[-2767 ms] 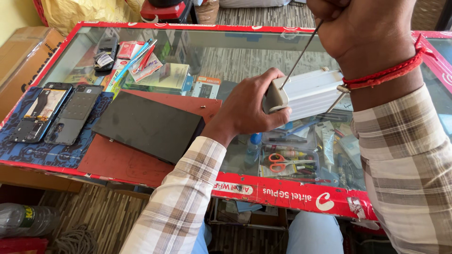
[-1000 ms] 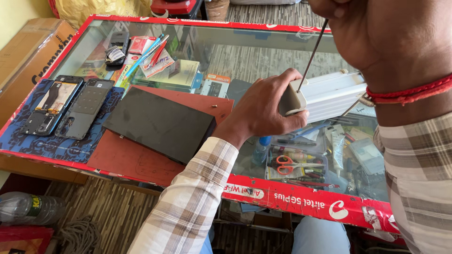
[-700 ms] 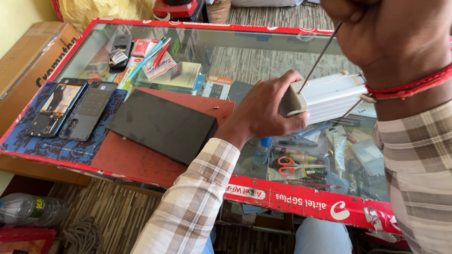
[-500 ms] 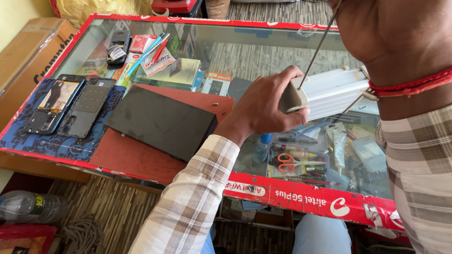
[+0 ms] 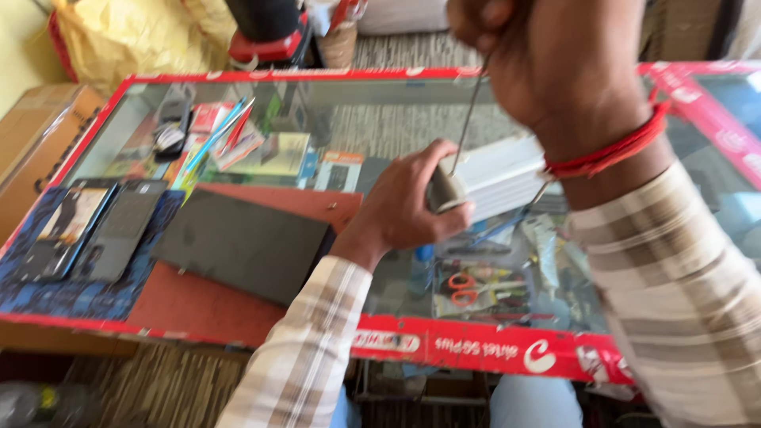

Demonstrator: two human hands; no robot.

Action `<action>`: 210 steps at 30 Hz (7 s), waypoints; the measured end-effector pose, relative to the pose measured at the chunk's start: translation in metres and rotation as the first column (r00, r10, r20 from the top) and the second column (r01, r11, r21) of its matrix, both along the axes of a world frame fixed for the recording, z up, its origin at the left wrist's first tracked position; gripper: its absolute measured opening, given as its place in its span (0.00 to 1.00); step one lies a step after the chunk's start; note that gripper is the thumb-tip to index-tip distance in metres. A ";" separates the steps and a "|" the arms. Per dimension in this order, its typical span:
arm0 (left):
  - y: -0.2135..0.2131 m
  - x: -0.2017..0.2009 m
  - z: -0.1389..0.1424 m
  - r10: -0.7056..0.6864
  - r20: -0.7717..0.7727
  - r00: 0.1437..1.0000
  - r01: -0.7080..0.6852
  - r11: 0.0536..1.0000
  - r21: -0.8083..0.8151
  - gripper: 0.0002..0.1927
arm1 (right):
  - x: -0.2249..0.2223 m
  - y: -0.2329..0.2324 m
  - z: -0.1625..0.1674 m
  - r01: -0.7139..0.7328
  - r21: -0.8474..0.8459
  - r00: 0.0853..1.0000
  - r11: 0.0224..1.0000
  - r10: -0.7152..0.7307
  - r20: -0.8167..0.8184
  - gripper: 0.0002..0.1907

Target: The person uses a red-handled screwdriver to remove screws from a white rectangular electronic device. They remove the outer casing and then unscrew and remove an internal metal plate, exposing the internal components.

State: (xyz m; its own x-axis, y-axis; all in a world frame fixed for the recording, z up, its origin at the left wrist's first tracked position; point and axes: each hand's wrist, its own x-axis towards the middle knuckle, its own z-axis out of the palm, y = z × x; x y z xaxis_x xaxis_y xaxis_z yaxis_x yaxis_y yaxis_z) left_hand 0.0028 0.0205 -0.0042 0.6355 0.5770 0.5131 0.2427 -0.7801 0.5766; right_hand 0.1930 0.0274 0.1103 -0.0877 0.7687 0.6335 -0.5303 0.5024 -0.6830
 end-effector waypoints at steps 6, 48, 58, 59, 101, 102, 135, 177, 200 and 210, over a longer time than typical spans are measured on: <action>-0.003 -0.003 0.002 0.043 -0.070 0.997 -0.052 0.990 -0.134 0.33 | -0.019 -0.029 0.019 -0.119 -0.055 0.992 0.991 0.121 0.037 0.24; -0.004 -0.002 0.005 -0.005 0.006 1.000 0.005 0.998 -0.059 0.32 | -0.003 -0.014 0.000 -0.023 0.054 0.999 0.998 0.020 0.048 0.17; -0.006 -0.002 0.008 0.009 -0.013 1.000 -0.010 0.997 -0.074 0.31 | -0.003 -0.015 0.000 -0.110 0.061 0.994 0.992 0.109 0.015 0.20; -0.007 -0.002 0.007 0.017 -0.014 1.000 -0.018 0.997 -0.073 0.32 | -0.007 -0.015 -0.001 -0.075 0.049 0.997 0.996 0.075 0.013 0.18; -0.007 -0.001 0.007 0.013 -0.009 1.000 -0.014 0.994 -0.109 0.32 | -0.005 -0.008 -0.011 -0.024 0.008 0.998 1.000 0.023 0.052 0.19; -0.006 -0.001 0.007 0.010 -0.007 1.000 -0.010 0.993 -0.116 0.32 | -0.004 -0.009 -0.012 -0.016 0.026 0.998 1.000 0.014 0.065 0.21; -0.007 0.001 0.008 -0.007 0.012 1.000 0.009 0.994 -0.110 0.32 | 0.009 0.000 -0.023 0.027 0.043 0.999 0.999 -0.026 -0.035 0.24; -0.001 -0.005 0.010 -0.038 0.336 0.941 0.113 0.972 -0.208 0.03 | 0.029 -0.014 -0.008 0.068 0.119 0.995 0.991 -0.077 0.069 0.20; 0.003 -0.005 0.008 -0.021 0.355 0.935 0.083 0.983 -0.161 0.10 | 0.066 -0.007 0.011 0.313 0.202 0.411 0.928 -0.324 0.852 0.14; 0.004 -0.001 0.003 0.022 0.392 0.920 0.033 0.991 -0.132 0.16 | 0.072 -0.001 0.020 0.282 0.242 0.117 0.928 -0.284 0.952 0.15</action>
State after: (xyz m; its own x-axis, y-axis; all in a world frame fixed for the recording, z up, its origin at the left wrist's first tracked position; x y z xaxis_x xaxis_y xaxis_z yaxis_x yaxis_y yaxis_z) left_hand 0.0015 0.0245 -0.0009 0.4025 0.6545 0.6400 -0.0282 -0.6900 0.7233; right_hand 0.2647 0.0269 0.1306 -0.3969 0.8906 0.2222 0.7302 0.4530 -0.5115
